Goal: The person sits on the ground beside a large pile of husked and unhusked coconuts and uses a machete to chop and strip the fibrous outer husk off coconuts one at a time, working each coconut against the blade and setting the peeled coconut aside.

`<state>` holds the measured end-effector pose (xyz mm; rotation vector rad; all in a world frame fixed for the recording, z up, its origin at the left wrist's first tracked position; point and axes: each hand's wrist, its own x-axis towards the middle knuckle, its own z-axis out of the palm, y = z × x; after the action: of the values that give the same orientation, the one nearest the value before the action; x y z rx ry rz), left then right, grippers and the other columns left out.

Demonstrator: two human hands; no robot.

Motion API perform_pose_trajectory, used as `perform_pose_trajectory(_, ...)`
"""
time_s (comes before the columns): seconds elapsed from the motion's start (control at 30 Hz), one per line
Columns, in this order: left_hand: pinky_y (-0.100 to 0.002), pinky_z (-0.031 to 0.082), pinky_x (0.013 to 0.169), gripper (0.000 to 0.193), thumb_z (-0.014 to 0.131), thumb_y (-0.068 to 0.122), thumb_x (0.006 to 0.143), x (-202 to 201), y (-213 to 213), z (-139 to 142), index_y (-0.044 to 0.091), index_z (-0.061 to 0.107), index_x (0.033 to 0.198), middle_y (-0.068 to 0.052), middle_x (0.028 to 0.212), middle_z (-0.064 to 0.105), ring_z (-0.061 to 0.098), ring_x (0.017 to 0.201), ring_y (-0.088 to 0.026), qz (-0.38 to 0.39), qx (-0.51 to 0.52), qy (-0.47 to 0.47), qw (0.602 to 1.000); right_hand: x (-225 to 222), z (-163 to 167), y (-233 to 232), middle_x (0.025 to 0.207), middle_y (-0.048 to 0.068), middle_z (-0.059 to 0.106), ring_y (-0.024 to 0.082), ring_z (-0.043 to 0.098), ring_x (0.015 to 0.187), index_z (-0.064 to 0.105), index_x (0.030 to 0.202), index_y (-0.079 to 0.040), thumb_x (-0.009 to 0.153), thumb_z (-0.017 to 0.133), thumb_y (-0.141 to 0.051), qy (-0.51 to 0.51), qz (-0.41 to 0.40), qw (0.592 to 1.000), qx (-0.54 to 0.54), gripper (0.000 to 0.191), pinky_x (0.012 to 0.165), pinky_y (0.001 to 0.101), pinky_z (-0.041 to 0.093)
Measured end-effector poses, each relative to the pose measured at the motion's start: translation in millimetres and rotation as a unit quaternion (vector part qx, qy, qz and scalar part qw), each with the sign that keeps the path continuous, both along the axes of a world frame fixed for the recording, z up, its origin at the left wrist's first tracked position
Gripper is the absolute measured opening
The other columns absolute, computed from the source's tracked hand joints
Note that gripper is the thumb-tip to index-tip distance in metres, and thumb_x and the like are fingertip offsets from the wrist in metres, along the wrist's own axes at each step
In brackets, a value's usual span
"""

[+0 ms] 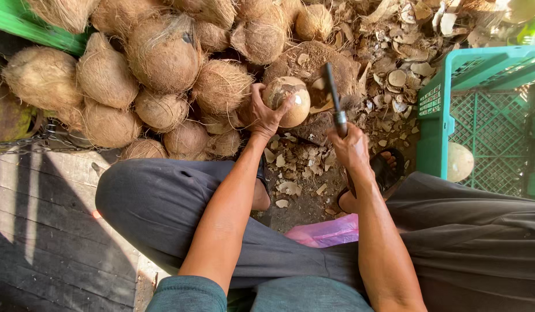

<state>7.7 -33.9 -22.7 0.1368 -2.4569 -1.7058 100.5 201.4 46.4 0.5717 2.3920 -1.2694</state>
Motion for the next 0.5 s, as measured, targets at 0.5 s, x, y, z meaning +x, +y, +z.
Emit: perform_pose_trajectory(0.5,-0.051,0.062,0.098,0.109,0.089,0.066,0.048,-13.6,4.9,26.6,0.014,0.045,0.134,-0.018,0.131,0.058,0.065,0.118,-0.031,0.003,0.086,-0.125,0.988,-2.7,47.3,2.4,0.069,0.005,0.060,0.014,0.056,0.057,0.059,0.080,-0.007,0.098,0.070,-0.044,-0.150,0.081,0.985,0.007,0.043,0.055,0.0337,0.047)
